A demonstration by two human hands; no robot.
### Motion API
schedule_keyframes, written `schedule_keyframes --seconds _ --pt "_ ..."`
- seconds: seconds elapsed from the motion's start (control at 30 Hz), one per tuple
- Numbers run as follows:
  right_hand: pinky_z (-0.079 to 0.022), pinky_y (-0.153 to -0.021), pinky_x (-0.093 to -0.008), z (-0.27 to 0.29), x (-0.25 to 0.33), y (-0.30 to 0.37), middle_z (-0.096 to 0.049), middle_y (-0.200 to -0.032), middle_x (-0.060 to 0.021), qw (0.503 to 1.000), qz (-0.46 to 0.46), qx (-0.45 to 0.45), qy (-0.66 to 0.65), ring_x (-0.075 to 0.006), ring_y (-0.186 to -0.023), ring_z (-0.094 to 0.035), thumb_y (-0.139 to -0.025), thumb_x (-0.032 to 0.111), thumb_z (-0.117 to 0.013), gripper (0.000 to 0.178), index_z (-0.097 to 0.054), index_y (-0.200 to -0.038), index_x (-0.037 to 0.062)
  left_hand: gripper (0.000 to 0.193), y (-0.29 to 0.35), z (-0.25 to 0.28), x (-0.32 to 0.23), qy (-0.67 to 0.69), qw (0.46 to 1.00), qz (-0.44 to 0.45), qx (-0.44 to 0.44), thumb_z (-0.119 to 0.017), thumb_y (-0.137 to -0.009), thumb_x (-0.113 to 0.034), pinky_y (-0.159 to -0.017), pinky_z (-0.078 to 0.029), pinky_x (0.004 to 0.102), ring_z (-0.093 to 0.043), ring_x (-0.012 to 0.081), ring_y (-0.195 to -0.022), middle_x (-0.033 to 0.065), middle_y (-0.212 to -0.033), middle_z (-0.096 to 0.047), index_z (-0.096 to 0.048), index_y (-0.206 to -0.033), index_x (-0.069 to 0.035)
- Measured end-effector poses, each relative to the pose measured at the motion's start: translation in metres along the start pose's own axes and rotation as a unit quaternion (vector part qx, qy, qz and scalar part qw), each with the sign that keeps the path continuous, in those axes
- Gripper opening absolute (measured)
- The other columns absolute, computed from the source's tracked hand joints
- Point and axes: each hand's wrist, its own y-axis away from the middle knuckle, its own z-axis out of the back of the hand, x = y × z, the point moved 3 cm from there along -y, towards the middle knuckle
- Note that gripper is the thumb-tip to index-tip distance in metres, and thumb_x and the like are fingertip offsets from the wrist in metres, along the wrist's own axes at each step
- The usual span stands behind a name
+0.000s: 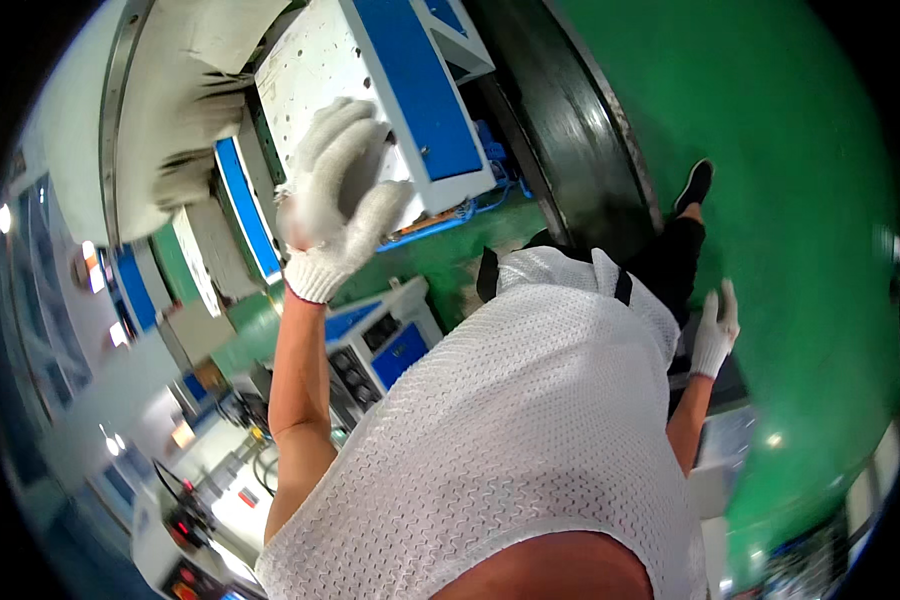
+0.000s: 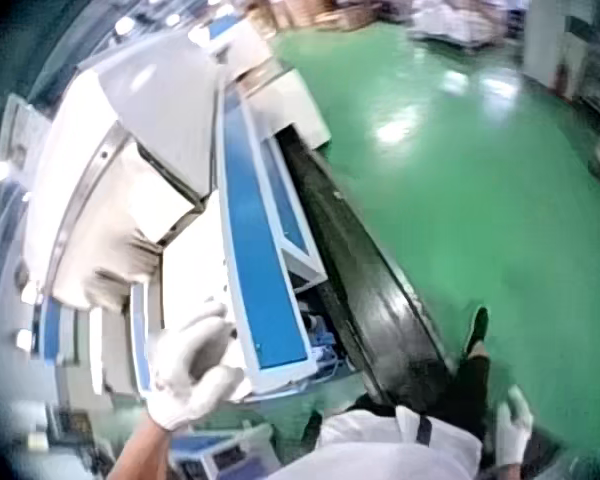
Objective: The person repeatedly picks up blue and black sneakers from a conveyor belt, places them into a shoe assembly machine, and removes them after processing. The person walks to a nearby conveyor to retrieve more shoes and returns to continue the cycle.
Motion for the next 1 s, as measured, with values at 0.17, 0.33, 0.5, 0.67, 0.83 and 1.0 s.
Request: schedule_keyframes --seconds 0.17,0.33,0.5,0.67,0.83,1.0 --pt "-0.049 -0.092 -0.0352 0.091 -0.144 -0.119 -0.064 -0.124 -0.0152 0.977 -0.164 0.128 0.052 -0.0256 -0.107 -0.062 -0.096 0.028 -0.065 0.051 -0.059 -0.136 -0.0031 0.056 -0.02 -0.035 -0.02 -0.053 0.961 0.252 -0.101 -0.069 -0.085 -0.009 -0.113 -0.042 0.0428 -0.05 0.0322 -0.133 0.0196 -0.145 -0.046 -0.051 -0.137 0.002" --pt "-0.042 -0.056 -0.0275 0.189 -0.195 -0.238 -0.057 -0.081 -0.0011 0.939 -0.317 0.111 0.068 -0.0097 -0.062 -0.046 -0.091 0.035 -0.069 0.05 -0.067 -0.128 0.0004 0.059 -0.028 -0.047 -0.034 -0.255 0.865 0.425 -0.074 -0.074 -0.088 -0.023 -0.11 -0.044 0.0402 -0.054 0.0321 -0.129 0.0207 -0.138 -0.052 -0.053 -0.135 0.004" --pt "-0.046 -0.06 -0.0273 0.249 -0.152 -0.374 -0.066 -0.091 -0.0032 0.959 -0.262 0.092 0.065 -0.0104 -0.068 -0.054 -0.094 0.037 -0.066 0.049 -0.066 -0.129 0.0026 0.056 -0.055 -0.06 -0.029 -0.341 0.846 0.405 -0.066 -0.072 -0.091 -0.026 -0.106 -0.046 0.0399 -0.056 0.0325 -0.125 0.0203 -0.136 -0.053 -0.054 -0.135 0.003" --pt "-0.052 -0.096 -0.0359 0.217 -0.059 -0.534 -0.069 -0.124 -0.0149 0.974 -0.082 0.158 0.139 -0.0254 -0.114 -0.066 -0.094 0.033 -0.067 0.053 -0.06 -0.134 -0.0002 0.058 -0.034 -0.072 -0.016 -0.318 0.78 0.537 -0.051 -0.052 -0.1 -0.034 -0.109 -0.043 0.0445 -0.045 0.0344 -0.141 0.0182 -0.153 -0.043 -0.042 -0.148 -0.001" --pt "-0.051 -0.099 -0.039 0.136 0.084 -0.655 -0.07 -0.12 -0.017 0.974 0.068 0.193 0.096 -0.0284 -0.111 -0.068 -0.092 0.029 -0.067 0.048 -0.062 -0.13 0.0006 0.064 -0.112 -0.086 -0.032 -0.46 0.65 0.603 -0.043 -0.063 -0.096 -0.034 -0.11 -0.042 0.0493 -0.049 0.0393 -0.134 0.0251 -0.15 -0.046 -0.044 -0.15 -0.005" --pt "-0.049 -0.101 -0.0402 0.106 0.189 -0.76 -0.07 -0.122 -0.0175 0.949 0.134 0.25 0.134 -0.0307 -0.117 -0.064 -0.089 0.037 -0.067 0.049 -0.066 -0.125 0.0026 0.06 -0.087 -0.124 0.011 -0.58 0.437 0.687 -0.029 -0.053 -0.097 -0.046 -0.082 -0.055 0.0521 -0.072 0.0376 -0.093 0.021 -0.118 -0.071 -0.058 -0.136 -0.001"
